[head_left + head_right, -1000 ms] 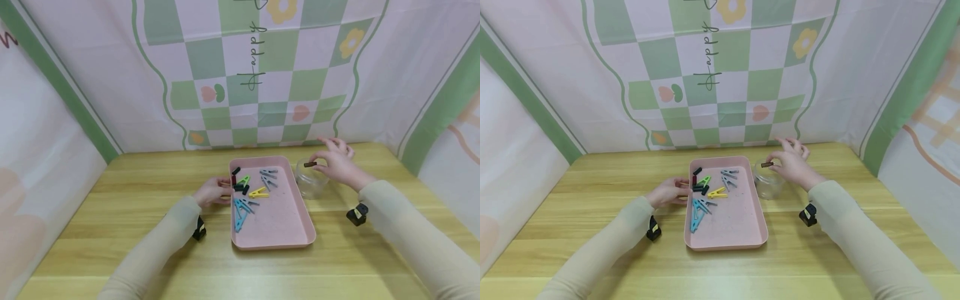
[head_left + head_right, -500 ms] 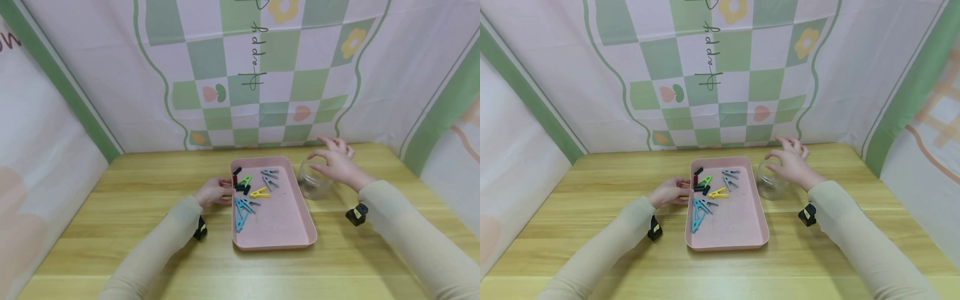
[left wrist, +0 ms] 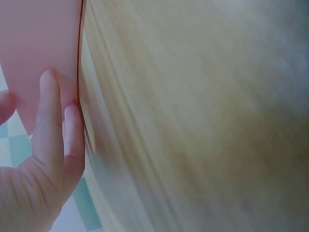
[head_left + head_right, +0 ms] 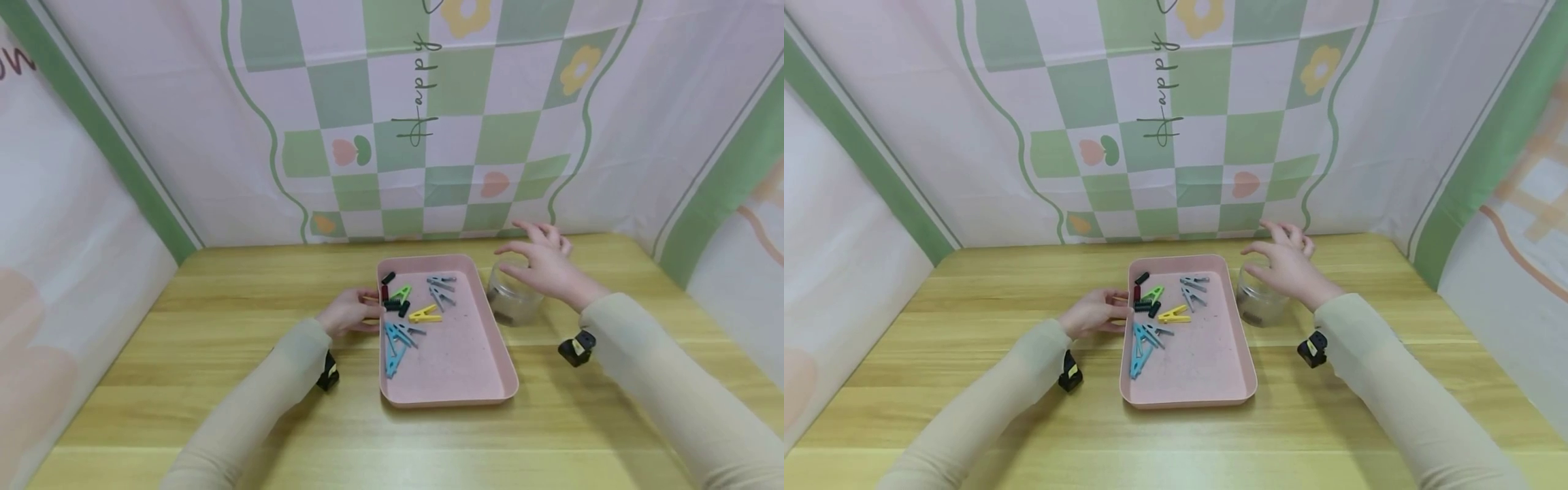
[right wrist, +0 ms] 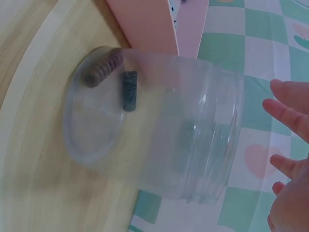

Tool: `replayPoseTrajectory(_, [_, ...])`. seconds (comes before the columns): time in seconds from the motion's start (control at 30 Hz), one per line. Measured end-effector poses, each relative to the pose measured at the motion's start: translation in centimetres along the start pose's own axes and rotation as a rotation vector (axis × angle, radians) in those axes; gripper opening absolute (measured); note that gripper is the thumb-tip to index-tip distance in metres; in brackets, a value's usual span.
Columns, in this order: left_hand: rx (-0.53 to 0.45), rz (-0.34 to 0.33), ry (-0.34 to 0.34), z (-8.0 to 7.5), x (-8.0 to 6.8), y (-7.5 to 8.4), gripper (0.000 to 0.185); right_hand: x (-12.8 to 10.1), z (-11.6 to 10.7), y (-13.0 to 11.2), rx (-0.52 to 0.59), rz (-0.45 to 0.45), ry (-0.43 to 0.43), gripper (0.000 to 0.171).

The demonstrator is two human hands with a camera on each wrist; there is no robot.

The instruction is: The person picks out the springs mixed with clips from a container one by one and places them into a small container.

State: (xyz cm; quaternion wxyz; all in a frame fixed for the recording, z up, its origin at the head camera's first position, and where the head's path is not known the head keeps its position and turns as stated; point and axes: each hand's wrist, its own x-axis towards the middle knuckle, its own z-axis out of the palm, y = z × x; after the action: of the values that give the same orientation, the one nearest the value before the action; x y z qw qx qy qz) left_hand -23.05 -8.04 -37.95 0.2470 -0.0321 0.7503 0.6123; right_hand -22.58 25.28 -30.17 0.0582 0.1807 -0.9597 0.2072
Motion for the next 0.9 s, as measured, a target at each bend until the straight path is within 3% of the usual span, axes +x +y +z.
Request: replayPoseTrajectory(0.9, [-0.011, -0.001, 0.000, 0.1, -0.1, 0.1, 0.048, 1.4, 0.6, -3.4, 0.025, -0.019, -0.039, 0.033])
